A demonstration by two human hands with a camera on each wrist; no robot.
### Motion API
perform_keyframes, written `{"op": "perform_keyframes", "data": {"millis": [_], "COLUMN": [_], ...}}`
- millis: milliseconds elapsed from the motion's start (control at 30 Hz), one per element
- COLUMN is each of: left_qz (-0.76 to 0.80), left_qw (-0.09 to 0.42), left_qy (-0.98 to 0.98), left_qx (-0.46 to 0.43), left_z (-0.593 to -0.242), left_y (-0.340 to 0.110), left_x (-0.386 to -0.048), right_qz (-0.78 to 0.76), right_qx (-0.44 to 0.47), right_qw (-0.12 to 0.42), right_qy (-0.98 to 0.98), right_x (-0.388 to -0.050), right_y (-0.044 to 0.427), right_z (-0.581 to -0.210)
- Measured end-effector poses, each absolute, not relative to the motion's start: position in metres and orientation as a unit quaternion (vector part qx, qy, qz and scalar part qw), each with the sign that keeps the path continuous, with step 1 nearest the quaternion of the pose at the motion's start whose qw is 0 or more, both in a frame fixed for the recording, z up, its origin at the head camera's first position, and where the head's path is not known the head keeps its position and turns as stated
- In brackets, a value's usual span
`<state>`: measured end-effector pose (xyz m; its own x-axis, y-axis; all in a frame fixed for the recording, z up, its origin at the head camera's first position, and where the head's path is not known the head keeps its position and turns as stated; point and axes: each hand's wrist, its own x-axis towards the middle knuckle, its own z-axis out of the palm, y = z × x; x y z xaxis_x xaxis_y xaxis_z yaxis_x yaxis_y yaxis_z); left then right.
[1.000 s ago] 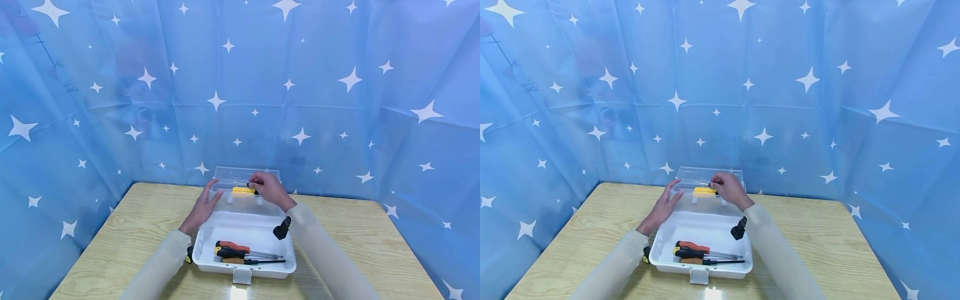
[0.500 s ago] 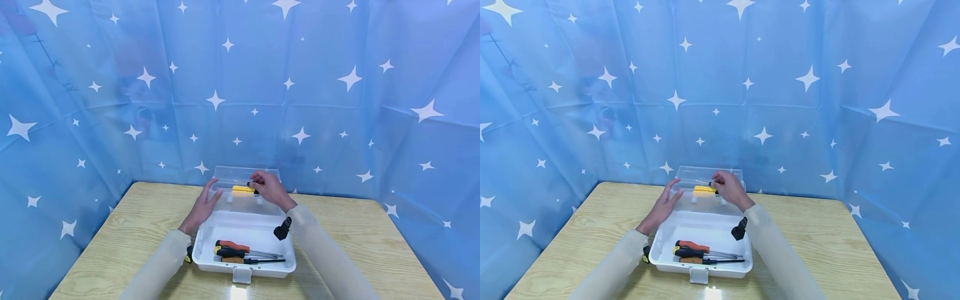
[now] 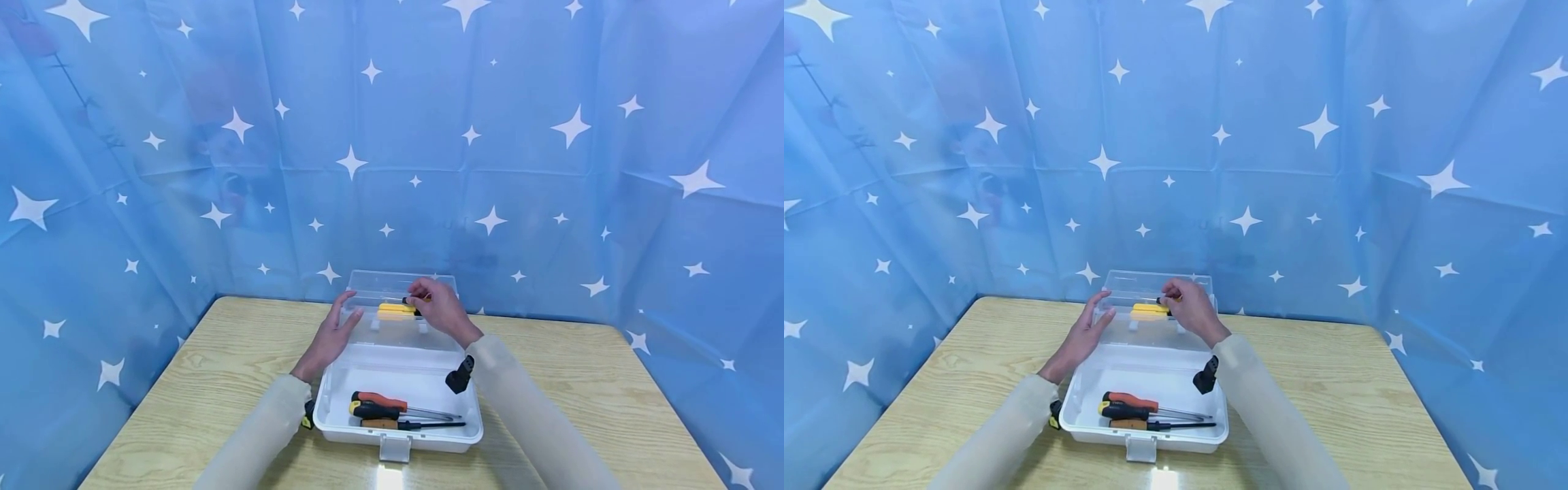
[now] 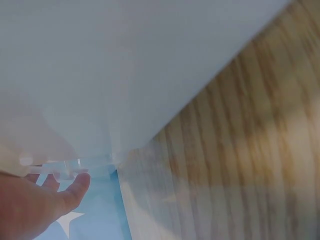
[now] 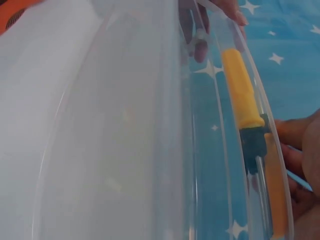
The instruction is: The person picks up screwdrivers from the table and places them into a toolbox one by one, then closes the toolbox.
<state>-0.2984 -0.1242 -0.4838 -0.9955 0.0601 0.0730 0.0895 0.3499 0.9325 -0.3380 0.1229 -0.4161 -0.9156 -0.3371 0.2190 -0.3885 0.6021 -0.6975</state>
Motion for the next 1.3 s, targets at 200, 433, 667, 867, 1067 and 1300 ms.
{"op": "perform_keyframes", "data": {"millis": [200,433,667,867,1067,1300], "left_qz": [-0.568,-0.569,-0.57,-0.569,-0.572,-0.571], "left_qw": [0.016,0.019,0.019,0.016,0.014,0.015], "left_qy": [-0.821,-0.821,-0.819,-0.821,-0.819,-0.82], "left_qx": [-0.048,-0.05,-0.053,-0.049,-0.049,-0.049], "left_z": [-0.4846,-0.4869,-0.4864,-0.486,-0.487,-0.4871], "left_y": [-0.1241,-0.125,-0.125,-0.125,-0.1255,-0.1254], "left_x": [-0.299,-0.3001,-0.3004,-0.3002,-0.3002,-0.3], "right_qz": [0.386,0.378,0.378,0.378,0.376,0.366], "right_qx": [0.19,0.184,0.176,0.175,0.182,0.197], "right_qw": [0.037,0.035,0.029,0.029,0.033,0.048], "right_qy": [-0.902,-0.907,-0.909,-0.909,-0.908,-0.908], "right_x": [-0.3369,-0.337,-0.3385,-0.3396,-0.3394,-0.3389], "right_y": [0.1206,0.1206,0.1212,0.1207,0.1202,0.1205], "right_z": [-0.4171,-0.417,-0.4175,-0.4187,-0.4192,-0.4201]}}
